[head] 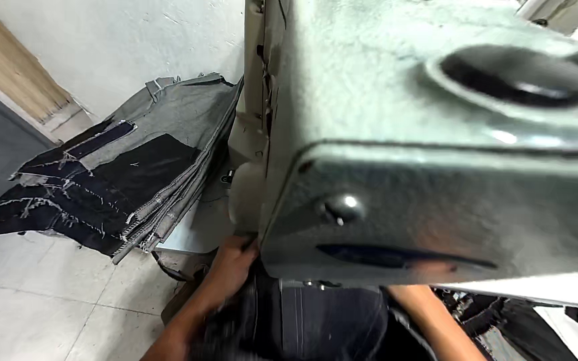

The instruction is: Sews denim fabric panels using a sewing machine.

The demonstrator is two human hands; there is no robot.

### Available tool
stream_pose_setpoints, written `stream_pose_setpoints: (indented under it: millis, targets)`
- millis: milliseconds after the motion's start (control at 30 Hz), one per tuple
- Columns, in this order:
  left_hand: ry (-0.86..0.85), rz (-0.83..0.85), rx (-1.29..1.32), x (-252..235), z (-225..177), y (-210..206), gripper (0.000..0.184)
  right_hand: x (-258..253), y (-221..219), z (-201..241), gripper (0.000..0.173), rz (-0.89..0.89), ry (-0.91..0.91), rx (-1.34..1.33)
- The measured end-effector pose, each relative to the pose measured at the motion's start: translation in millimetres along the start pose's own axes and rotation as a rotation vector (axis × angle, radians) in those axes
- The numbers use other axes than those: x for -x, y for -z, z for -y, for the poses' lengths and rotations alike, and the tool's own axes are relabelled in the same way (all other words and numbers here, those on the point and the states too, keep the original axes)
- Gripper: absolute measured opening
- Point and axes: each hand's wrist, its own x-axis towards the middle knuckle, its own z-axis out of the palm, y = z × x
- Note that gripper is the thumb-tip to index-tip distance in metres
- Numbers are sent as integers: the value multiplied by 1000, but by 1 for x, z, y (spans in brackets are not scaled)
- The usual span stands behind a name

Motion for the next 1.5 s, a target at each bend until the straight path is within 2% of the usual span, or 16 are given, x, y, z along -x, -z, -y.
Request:
stream_pose_setpoints:
  millis: [67,133,200,333,433,533,733,933,1033,1133,1233,1300,1367,1500]
  targets:
    - [-143,-111,106,13,15,-10,27,14,-5,-2,54,-126,137,77]
    - [-141,-166,130,23,12,-9,26,19,0,-2,50,-125,125,62]
    - [-147,-219,45,16,8,-7,24,11,5,-1,40,-126,98,46]
    - [-78,-175,-79,3,-6,1,23,3,7,2,38,-165,78,65]
    - [-21,-144,-67,1,-12,2,23,5,6,0,38,-153,63,57]
    - [-41,-143,-37,1,-12,3,21,7,5,-3,39,-152,62,38]
    - [-107,-77,32,-16,19,0,32,4,12,-2,35,-188,119,25]
    - [-218,-297,-336,14,-9,21,52,5,28,-6,46,-104,144,36]
    - [-499,-434,-571,27,-11,29,41,11,33,-11,51,-61,98,54]
    - [-613,-360,-590,47,-20,30,28,21,33,-20,54,-41,42,18]
    - [-575,-172,-551,66,-29,25,26,34,35,-23,49,-7,-21,-16]
    - [-448,-36,-576,76,-39,22,33,44,37,-25,43,37,-77,-44]
    - [-348,32,-610,79,-43,17,43,54,38,-29,46,84,-129,-69]
    - [-267,9,-731,73,-42,2,63,67,31,-41,57,173,-282,-239]
